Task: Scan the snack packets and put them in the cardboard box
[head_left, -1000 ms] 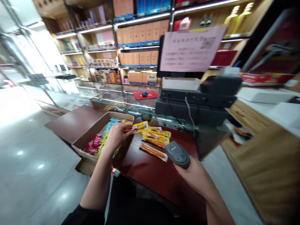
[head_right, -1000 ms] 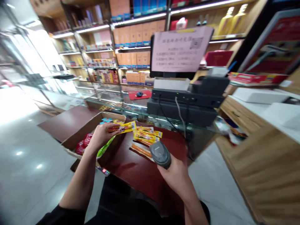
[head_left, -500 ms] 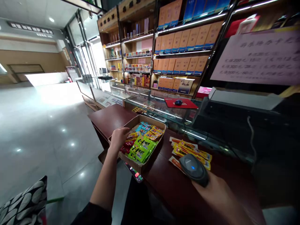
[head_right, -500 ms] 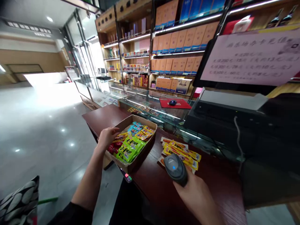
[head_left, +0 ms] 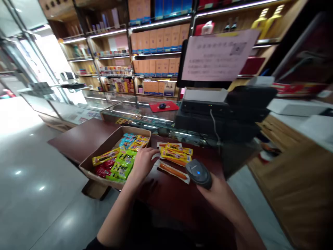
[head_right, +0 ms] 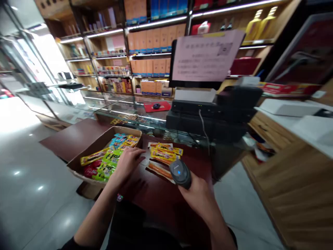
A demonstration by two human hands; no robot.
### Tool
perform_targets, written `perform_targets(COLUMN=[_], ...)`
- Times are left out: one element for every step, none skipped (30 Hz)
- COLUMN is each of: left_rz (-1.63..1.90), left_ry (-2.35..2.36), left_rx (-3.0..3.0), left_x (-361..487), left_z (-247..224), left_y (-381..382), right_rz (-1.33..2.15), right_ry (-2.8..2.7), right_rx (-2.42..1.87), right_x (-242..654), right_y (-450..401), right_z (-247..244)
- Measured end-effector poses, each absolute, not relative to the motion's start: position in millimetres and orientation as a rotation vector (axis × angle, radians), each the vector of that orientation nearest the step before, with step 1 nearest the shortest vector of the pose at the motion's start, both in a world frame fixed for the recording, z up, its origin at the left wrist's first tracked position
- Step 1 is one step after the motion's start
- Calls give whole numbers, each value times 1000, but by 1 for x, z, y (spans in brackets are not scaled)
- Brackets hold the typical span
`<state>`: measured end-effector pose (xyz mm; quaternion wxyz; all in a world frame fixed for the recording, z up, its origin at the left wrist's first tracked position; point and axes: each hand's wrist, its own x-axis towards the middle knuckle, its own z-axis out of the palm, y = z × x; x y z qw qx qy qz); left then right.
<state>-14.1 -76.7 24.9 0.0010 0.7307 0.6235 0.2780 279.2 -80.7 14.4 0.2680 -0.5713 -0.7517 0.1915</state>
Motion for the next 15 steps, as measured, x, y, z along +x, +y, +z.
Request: perform_targets(left_rz=[827, 781, 735, 681, 622, 554, 475, 390, 303, 229, 177, 152, 159, 192, 242], left_ry=[1911, 1864, 1822, 1781, 1744, 1714, 1690, 1678, 1683, 1704, 1735, 1764, 1784, 1787, 1766], left_rx=[2335, 2375, 2409, 2437, 2455, 2460, 2455, 2439, 2416, 2388, 2359, 2333, 2310, 2291, 2280], left_x=[-1, 10, 21, 30, 39, 45, 51, 54, 56, 56, 56, 54, 51, 48, 45], left_z=[22, 18, 15, 11, 7, 2, -4, -9, -16, -22, -28, -34, -40, -44, -48], left_y=[-71, -66, -61, -57, -53, -51, -49, -47, -46, -45, -44, -43, -42, -40, -38], right_rz=[526, 536, 543, 534, 529, 525, 524, 526, 533, 541, 549, 556, 565, 574, 582], right_ry=[-2025, -2030, -2035, -2017, -1998, -1978, -1958, -1937, -1923, -1914, -1908, -1903, -1901, -1902, -1900], right_rx=[-1552, -1575, -1605, -1646, -1687, -1726, -1757, -1786, -1806, -1816, -1821, -1822, -1816, -1805, -1793], right_x=[287, 295, 302, 308, 314, 319, 323, 327, 329, 332, 334, 335, 336, 336, 336], right_y=[-84, -87, -90, -94, -97, -100, -103, -105, -107, -109, -111, -112, -113, -114, -115], right_z=[13, 12, 12, 12, 12, 12, 13, 13, 12, 11, 10, 8, 6, 4, 2])
